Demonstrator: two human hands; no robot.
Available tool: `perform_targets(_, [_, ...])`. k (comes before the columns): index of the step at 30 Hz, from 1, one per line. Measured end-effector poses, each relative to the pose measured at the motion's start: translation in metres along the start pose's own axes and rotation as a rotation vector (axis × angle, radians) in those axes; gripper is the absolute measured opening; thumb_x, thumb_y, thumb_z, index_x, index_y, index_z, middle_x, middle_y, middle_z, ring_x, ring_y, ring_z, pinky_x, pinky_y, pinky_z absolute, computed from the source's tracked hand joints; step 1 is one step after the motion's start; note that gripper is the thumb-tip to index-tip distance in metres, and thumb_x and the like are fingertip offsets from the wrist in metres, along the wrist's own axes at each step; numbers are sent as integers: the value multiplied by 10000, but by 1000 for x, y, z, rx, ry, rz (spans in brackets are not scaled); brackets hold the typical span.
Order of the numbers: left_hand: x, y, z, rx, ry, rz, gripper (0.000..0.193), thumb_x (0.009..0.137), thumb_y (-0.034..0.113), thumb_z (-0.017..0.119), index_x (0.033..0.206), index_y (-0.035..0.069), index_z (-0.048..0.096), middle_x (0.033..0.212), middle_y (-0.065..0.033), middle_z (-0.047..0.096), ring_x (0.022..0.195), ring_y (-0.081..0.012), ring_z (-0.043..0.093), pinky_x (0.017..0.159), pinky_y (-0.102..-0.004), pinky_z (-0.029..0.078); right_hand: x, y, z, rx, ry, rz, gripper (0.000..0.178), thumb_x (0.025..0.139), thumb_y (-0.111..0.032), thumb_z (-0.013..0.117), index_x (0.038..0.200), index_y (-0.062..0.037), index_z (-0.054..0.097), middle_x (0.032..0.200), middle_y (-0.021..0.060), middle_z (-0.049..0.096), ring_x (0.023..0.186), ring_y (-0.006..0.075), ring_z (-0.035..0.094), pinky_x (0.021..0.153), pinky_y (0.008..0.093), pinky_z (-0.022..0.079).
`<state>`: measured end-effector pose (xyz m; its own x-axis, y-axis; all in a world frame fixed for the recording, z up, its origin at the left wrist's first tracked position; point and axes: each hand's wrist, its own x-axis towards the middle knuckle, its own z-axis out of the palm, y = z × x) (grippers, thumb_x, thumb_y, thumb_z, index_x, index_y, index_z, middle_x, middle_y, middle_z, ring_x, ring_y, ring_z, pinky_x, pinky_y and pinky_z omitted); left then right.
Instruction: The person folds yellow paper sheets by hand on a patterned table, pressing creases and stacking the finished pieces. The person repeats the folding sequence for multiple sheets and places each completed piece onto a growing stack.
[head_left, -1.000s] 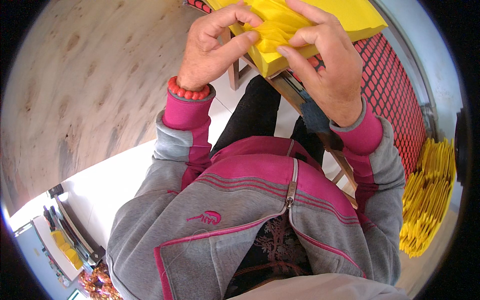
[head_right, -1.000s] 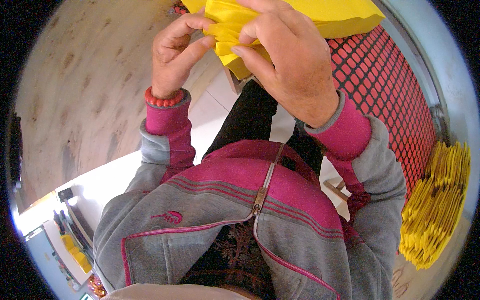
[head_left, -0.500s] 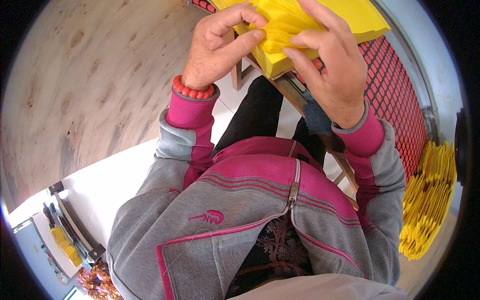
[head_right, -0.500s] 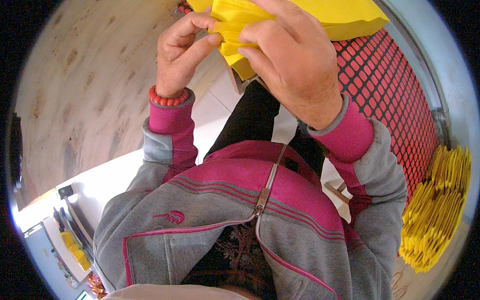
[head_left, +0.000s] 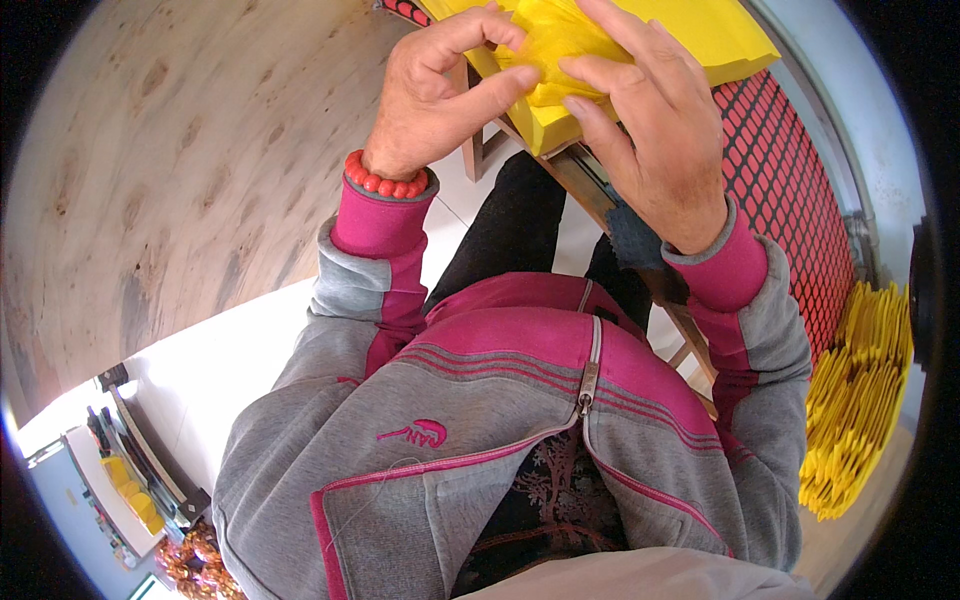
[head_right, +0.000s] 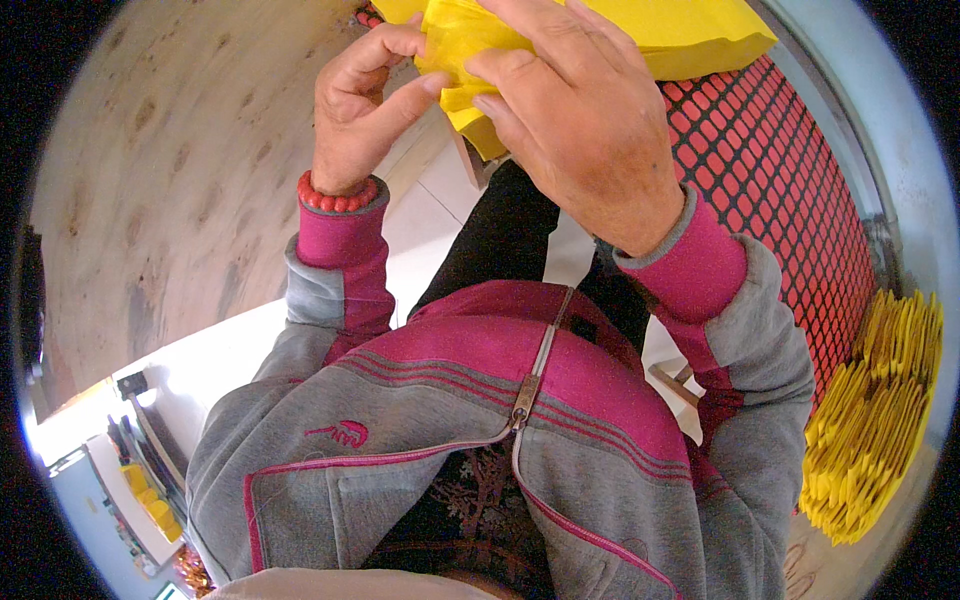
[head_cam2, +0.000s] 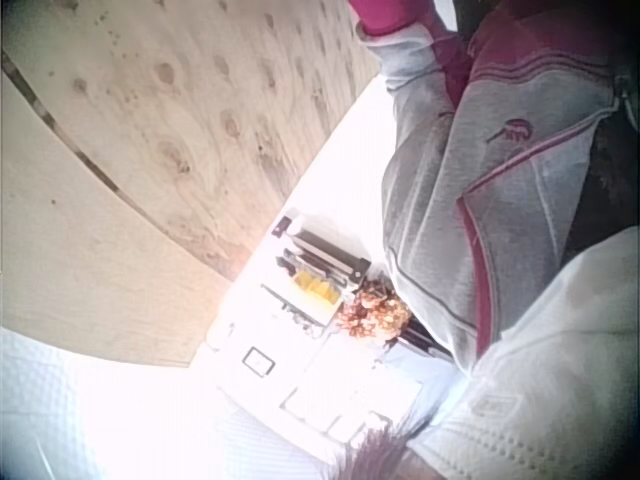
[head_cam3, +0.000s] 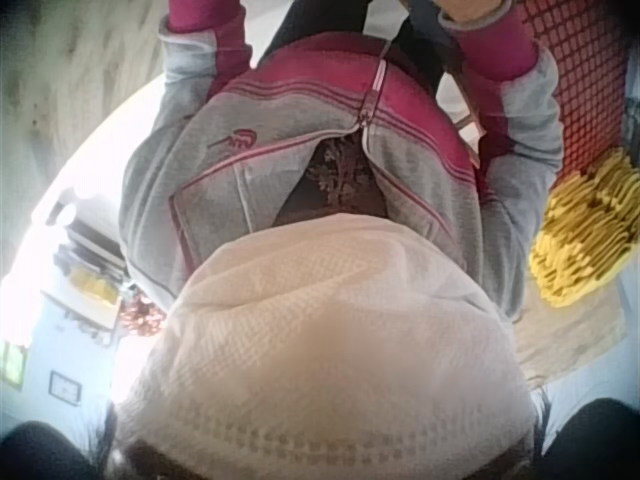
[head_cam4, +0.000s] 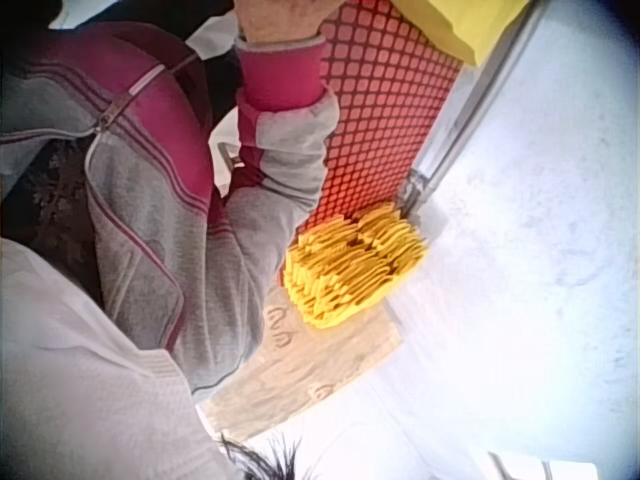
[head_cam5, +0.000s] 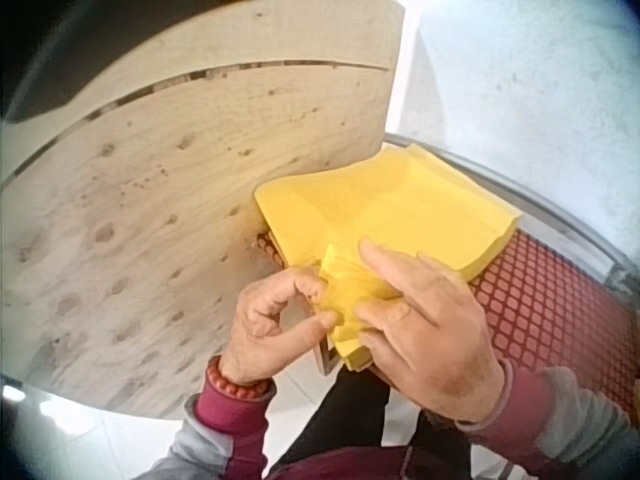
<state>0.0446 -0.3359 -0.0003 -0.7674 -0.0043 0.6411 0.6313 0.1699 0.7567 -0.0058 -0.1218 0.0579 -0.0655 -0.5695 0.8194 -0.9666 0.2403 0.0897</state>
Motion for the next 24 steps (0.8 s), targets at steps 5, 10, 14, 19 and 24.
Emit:
perform_targets(5, [8,9,2,93,-51,85,125,893,-29,727,988,27,669,954,-35,684,842,-106,618,759,-254,481,0,0,4,22,10,24,198,743,-40,797,910,-27,692,1273,221,657,1107,361,668,965,454,524])
perform_targets(10, [6,11,5,66,-13,13,90,920,-12,719,984,20,663,955,-37,689,854,-100,617,763,-253,485,-1,2,4,148,-3,93,166,776,-43,778,900,-26,669,1263,230,655,1102,379,661,955,451,523])
perform_targets(14, [3,6,6,48,31,12,98,920,5,725,994,19,662,969,-43,696,868,-109,622,782,-260,491,-3,1,2,223,-58,182,160,799,-43,768,900,-23,647,1264,245,652,1097,394,656,952,442,520])
perform_targets(19, [3,3,-2,118,-21,49,140,894,2,734,1015,22,666,966,-56,701,899,-128,630,853,-291,494,-5,2,3,292,-70,225,177,806,-44,769,912,-25,629,1262,260,653,1095,405,656,949,424,520])
perform_targets(24, [8,5,-5,168,-83,154,136,886,5,732,1011,22,681,975,-74,711,915,-153,650,934,-322,482,-8,1,4,304,-80,252,187,803,-50,773,909,-26,620,1264,263,653,1096,402,660,935,413,528])
